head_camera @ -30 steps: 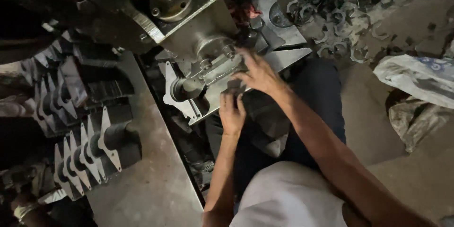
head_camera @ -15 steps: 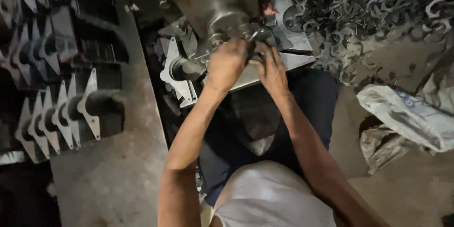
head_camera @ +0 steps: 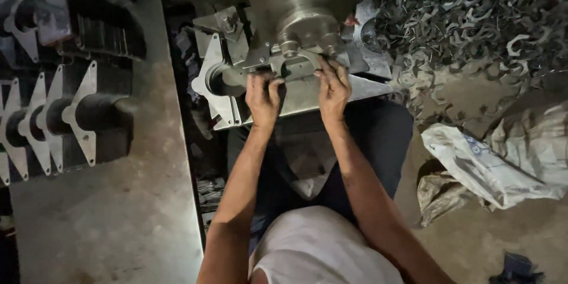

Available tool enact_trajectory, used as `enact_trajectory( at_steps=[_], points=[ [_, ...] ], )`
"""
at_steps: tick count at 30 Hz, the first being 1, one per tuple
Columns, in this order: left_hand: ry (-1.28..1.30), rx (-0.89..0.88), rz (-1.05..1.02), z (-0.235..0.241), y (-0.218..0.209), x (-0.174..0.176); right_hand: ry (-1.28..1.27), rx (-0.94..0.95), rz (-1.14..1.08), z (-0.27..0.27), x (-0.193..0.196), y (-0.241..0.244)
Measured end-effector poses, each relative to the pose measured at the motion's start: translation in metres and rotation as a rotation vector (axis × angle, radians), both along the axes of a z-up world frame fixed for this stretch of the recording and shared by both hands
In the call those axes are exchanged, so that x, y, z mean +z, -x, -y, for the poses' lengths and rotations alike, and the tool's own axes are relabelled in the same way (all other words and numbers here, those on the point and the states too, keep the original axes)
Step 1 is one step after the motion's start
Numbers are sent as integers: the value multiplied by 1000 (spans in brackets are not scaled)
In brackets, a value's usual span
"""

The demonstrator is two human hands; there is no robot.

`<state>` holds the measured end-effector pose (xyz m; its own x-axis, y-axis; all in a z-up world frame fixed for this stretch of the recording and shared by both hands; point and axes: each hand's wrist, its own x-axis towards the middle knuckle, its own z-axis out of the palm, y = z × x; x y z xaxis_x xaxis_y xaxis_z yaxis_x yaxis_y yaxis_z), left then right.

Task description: The recorder is shown using a small press or punch machine to bend or shape small metal brackets.

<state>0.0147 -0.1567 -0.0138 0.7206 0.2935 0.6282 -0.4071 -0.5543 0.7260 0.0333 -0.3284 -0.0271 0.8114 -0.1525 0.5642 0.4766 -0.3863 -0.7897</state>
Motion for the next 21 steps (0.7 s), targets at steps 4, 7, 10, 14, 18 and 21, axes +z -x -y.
enact_trajectory(
  at_steps=[4, 7, 10, 14, 18, 21],
  points=[
    [-13, -26, -2, -3, -2, 2, -86, 37, 10, 1, -9, -3],
    [36, -45, 4, 2, -6, -2, -89, 47, 44, 9, -20, -11],
    [-24, 7, -5, 0, -9, -29, -49, -7, 11, 12, -41, -6],
    [-56, 39, 27, -4, -7, -24, -24, -26, 13, 12, -50, -11],
    [-91, 16, 83, -6, -7, -49, 165, -26, 333, 7, -30, -13],
    [-86, 15, 54, -4, -4, -34, 309, -150, 168, 10, -40, -19]
  ],
)
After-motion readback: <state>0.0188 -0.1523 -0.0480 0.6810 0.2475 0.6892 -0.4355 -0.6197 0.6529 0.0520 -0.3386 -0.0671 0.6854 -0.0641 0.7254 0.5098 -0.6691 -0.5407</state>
